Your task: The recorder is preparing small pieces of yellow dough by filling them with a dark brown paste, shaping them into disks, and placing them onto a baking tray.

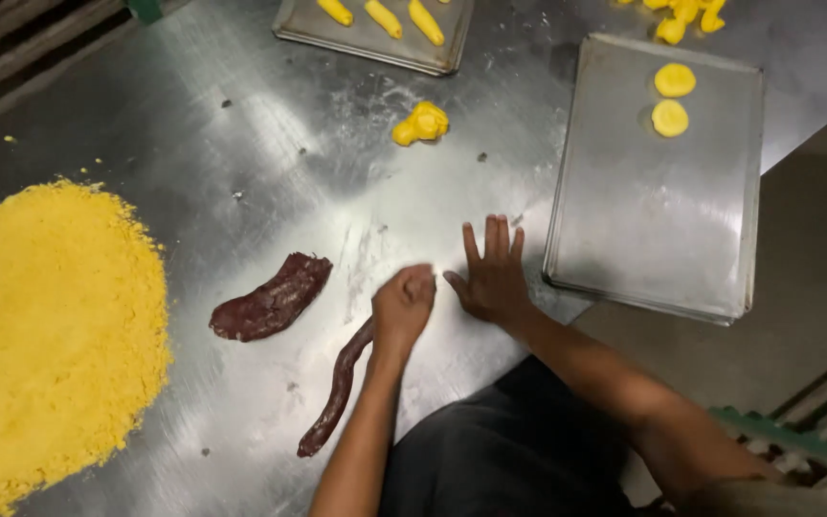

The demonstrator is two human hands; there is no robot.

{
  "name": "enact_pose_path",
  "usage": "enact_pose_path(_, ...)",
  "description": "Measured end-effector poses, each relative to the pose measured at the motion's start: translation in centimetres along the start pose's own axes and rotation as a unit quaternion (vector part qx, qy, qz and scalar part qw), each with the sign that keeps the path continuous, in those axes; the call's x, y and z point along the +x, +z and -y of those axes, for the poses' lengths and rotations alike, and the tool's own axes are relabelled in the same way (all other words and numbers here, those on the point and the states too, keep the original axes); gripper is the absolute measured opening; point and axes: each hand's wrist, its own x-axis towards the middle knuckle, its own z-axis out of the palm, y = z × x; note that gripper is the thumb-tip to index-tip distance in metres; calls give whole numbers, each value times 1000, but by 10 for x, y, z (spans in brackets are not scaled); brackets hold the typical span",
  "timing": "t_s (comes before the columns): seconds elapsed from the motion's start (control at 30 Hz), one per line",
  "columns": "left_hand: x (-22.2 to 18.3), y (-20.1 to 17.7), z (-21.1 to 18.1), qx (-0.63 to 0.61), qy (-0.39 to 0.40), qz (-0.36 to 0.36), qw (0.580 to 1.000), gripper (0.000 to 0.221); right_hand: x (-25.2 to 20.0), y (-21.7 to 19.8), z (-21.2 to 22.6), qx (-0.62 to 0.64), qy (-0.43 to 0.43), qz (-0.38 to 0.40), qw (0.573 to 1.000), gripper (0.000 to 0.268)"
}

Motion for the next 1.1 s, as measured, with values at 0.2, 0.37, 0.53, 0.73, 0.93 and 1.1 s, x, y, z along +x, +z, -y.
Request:
enact_pose_path(0.2, 127, 51, -3, 218, 159, -96, 958, 33, -32, -2, -25, 71, -8, 60, 996, 68)
enact_pose_path(0.37, 209, 81, 9, 366, 192, -197, 889, 52, -101, -13, -90, 338, -25, 179, 924, 27)
enact_pose_path(0.53, 262, 89, 9, 420, 145, -251, 860, 39, -90, -76, -176, 676, 296, 206, 643, 45)
enact_pose_path(0.73, 88, 132, -129, 192, 268, -240, 913, 17, -29, -117, -274, 335, 199, -137, 911, 38)
enact_pose_path(0.93, -3, 115, -65, -153, -38, -199, 967, 29, -3, -84, -309, 134, 34, -207, 969, 36)
enact_pose_path(1.1, -51, 92, -21, -218, -55, -275, 935, 26, -18, -71, -308, 78, 1, -160, 984, 45)
